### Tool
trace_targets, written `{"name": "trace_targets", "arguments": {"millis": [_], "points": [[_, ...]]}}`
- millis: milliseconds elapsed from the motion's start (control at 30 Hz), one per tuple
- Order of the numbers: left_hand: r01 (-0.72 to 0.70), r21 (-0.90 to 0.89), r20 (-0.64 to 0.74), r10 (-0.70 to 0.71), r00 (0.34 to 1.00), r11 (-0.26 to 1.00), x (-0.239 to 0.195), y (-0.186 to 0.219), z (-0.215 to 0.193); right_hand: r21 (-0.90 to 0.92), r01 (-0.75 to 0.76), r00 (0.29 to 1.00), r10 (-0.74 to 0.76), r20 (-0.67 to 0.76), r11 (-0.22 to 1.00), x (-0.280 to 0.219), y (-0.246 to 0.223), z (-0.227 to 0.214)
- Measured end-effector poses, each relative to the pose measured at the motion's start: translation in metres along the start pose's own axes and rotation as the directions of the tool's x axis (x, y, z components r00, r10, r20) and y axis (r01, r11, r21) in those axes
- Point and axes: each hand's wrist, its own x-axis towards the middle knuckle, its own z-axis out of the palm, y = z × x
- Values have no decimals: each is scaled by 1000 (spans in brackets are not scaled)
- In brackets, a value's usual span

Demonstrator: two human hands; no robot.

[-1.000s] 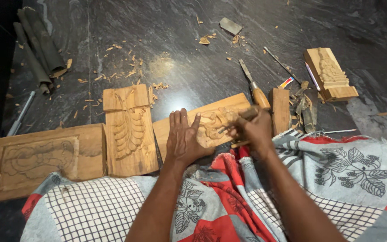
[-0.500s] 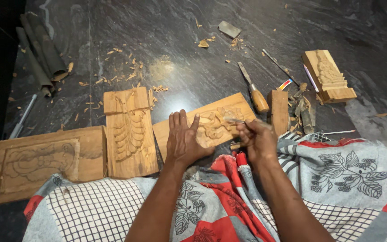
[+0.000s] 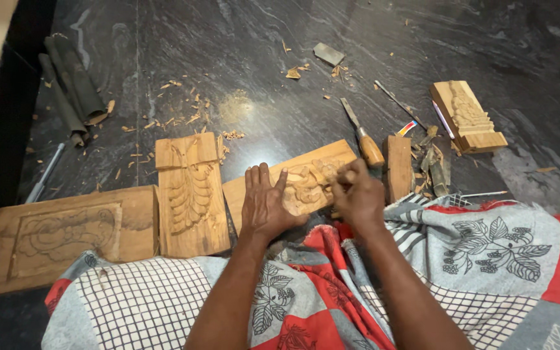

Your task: The person carves a floral design into a rectangular wooden plank using a chisel and mallet. They hold the wood steady with one hand while striking the chisel with the other to remove wood shavings and refine the pattern.

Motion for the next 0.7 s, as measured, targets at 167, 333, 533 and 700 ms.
{"name": "trace_targets", "arguments": {"millis": [167,333,533,700], "points": [[-20,7,-37,20,999,1000,0,-3,4,-14,-126,986,127,106,992,-4,-15,12],[-49,3,-62,49,997,999,0,-7,8,233,-421,899,368,238,877,-9,-8,16],[-32,-44,-49,30,998,999,-1,-8,12,-205,117,993,-111,37,972,-14,-11,36],[-49,-25,-126,46,991,998,1,-8,15,-88,110,985,-97,143,990,-16,-12,41]]}}
